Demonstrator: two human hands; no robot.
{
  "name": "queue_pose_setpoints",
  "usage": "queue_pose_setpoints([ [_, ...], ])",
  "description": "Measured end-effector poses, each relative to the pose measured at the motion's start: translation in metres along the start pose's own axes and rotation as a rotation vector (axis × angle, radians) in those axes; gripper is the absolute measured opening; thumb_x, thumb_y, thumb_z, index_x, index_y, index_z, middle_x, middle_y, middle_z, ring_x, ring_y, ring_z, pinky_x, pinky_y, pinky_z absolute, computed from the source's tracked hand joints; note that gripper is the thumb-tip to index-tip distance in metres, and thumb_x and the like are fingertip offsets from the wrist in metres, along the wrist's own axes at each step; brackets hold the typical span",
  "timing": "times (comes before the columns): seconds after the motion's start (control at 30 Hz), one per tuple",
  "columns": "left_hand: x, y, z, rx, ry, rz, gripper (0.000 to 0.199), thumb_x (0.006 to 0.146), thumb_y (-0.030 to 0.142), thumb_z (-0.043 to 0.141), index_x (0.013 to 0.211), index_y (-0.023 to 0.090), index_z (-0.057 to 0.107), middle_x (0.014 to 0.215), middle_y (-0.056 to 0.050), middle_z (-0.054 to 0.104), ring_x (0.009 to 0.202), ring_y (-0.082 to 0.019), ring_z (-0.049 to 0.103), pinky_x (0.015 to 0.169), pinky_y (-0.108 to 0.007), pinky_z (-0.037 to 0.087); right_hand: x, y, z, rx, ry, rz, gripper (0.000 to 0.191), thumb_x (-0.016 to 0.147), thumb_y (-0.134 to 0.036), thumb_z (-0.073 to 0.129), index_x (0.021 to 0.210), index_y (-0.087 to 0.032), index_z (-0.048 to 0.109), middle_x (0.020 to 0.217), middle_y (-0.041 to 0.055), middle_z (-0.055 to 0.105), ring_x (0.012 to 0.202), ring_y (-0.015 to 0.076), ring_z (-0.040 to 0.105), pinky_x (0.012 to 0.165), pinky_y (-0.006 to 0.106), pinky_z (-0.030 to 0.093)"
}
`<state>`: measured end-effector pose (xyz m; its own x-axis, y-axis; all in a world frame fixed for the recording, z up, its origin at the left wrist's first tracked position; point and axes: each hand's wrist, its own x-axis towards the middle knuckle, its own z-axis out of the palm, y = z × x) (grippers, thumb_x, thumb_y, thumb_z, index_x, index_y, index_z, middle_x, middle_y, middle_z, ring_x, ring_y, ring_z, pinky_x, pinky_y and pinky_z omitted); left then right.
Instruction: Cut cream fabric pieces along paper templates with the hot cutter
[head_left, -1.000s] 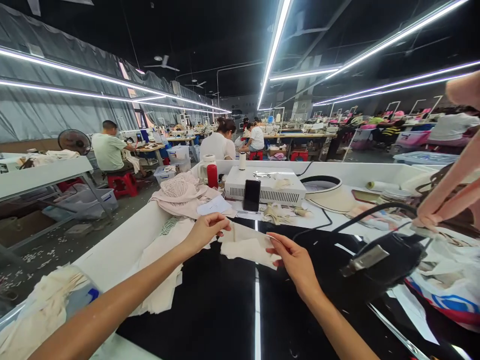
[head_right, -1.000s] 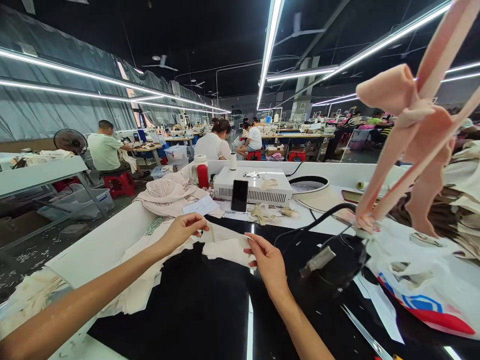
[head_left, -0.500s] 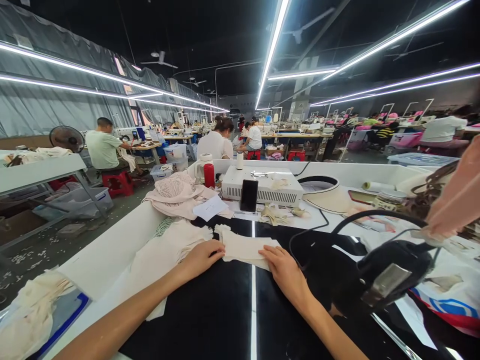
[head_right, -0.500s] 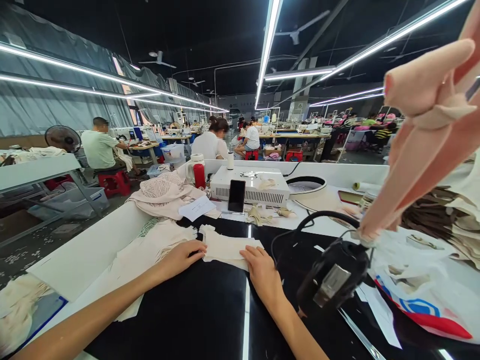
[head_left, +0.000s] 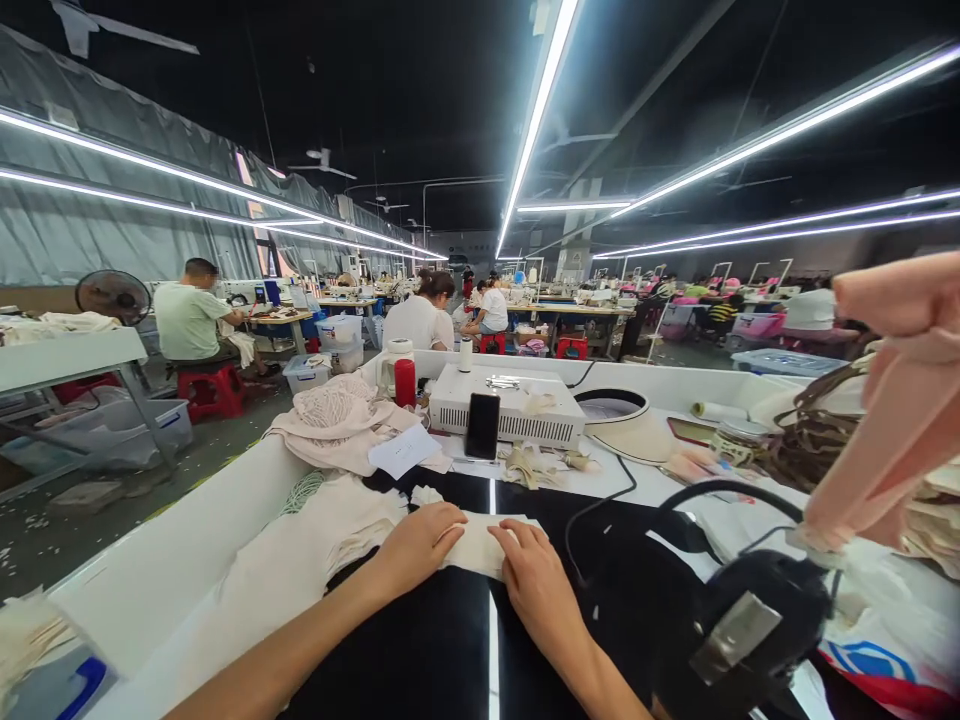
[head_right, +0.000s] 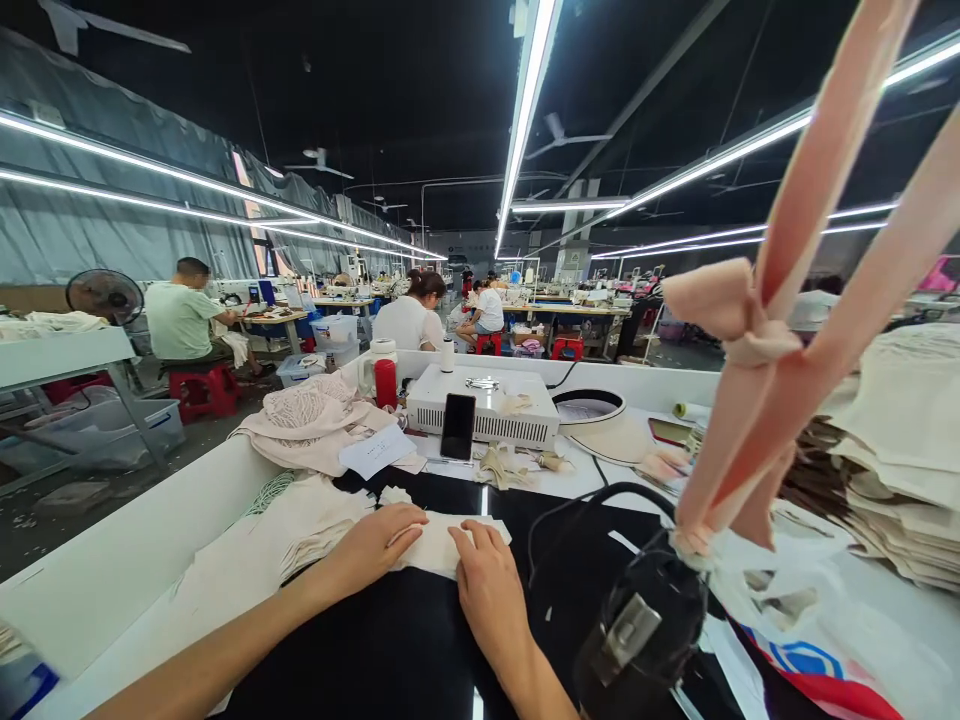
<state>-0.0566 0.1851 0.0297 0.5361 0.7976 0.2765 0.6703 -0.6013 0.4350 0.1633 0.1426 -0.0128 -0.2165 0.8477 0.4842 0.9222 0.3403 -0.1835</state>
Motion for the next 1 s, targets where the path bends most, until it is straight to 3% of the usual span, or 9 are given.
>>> queue_pose_setpoints([
  [0.07,0.005,-0.003,0.013,0.036,-0.042,-0.009,0.032,0.103,0.026,0.052,0.13,0.023,0.068,0.14,-0.006,0.068,0.131,-0.022,0.062,0.115,-0.037,0.048,0.002,0.001,0.008,-0.01,0.014,-0.003,0.042,0.097,-0.005,0.049,0.129,-0.022,0.07,0.134,0.0106,0.07,0.123,0.0287,0.063,0.106,0.042,0.052],
  [0.2,0.004,-0.015,0.028,0.136,-0.121,-0.099,0.044,0.1,0.028,0.057,0.144,0.025,0.061,0.159,-0.011,0.052,0.15,-0.032,0.044,0.126,-0.058,0.03,0.002,0.007,0.021,-0.029,0.022,0.035,0.028,0.099,-0.016,0.057,0.123,-0.02,0.072,0.129,0.0137,0.072,0.118,0.0322,0.067,0.102,0.046,0.055],
  [0.37,0.002,-0.025,0.029,0.227,-0.143,-0.275,0.066,0.102,0.054,0.053,0.161,0.027,0.043,0.17,-0.017,0.028,0.158,-0.044,0.024,0.124,-0.072,0.016,-0.001,0.011,0.029,-0.024,0.013,0.082,0.029,0.101,-0.024,0.056,0.127,-0.022,0.069,0.132,0.0134,0.07,0.119,0.0333,0.066,0.099,0.047,0.056],
  [0.5,0.003,-0.027,0.03,0.259,-0.148,-0.342,0.073,0.1,0.063,0.051,0.163,0.028,0.038,0.172,-0.014,0.022,0.16,-0.044,0.013,0.125,-0.071,0.012,-0.001,0.011,0.03,-0.015,-0.002,0.102,0.03,0.101,-0.025,0.057,0.129,-0.024,0.069,0.135,0.0122,0.069,0.121,0.033,0.065,0.1,0.046,0.056],
  [0.83,0.01,-0.023,0.028,0.248,-0.152,-0.366,0.074,0.099,0.061,0.052,0.163,0.026,0.038,0.172,-0.015,0.02,0.16,-0.044,0.015,0.125,-0.069,0.014,0.003,0.013,0.028,0.015,-0.023,0.1,0.032,0.101,-0.024,0.057,0.13,-0.022,0.069,0.135,0.0146,0.069,0.122,0.0351,0.066,0.099,0.05,0.058],
  [0.93,0.005,-0.015,0.019,0.214,-0.146,-0.313,0.076,0.099,0.059,0.054,0.163,0.022,0.037,0.172,-0.017,0.02,0.16,-0.041,0.015,0.126,-0.065,0.016,0.002,0.009,0.024,0.037,-0.014,0.072,0.035,0.101,-0.022,0.055,0.134,-0.019,0.067,0.138,0.0165,0.068,0.127,0.0344,0.064,0.106,0.051,0.055],
  [1.0,-0.005,-0.011,0.006,0.183,-0.132,-0.258,0.071,0.101,0.056,0.052,0.163,0.024,0.038,0.172,-0.013,0.022,0.161,-0.037,0.017,0.128,-0.061,0.017,-0.004,0.003,0.018,0.056,-0.014,0.041,0.038,0.1,-0.021,0.056,0.138,-0.019,0.065,0.142,0.0156,0.066,0.133,0.0334,0.062,0.112,0.05,0.053],
])
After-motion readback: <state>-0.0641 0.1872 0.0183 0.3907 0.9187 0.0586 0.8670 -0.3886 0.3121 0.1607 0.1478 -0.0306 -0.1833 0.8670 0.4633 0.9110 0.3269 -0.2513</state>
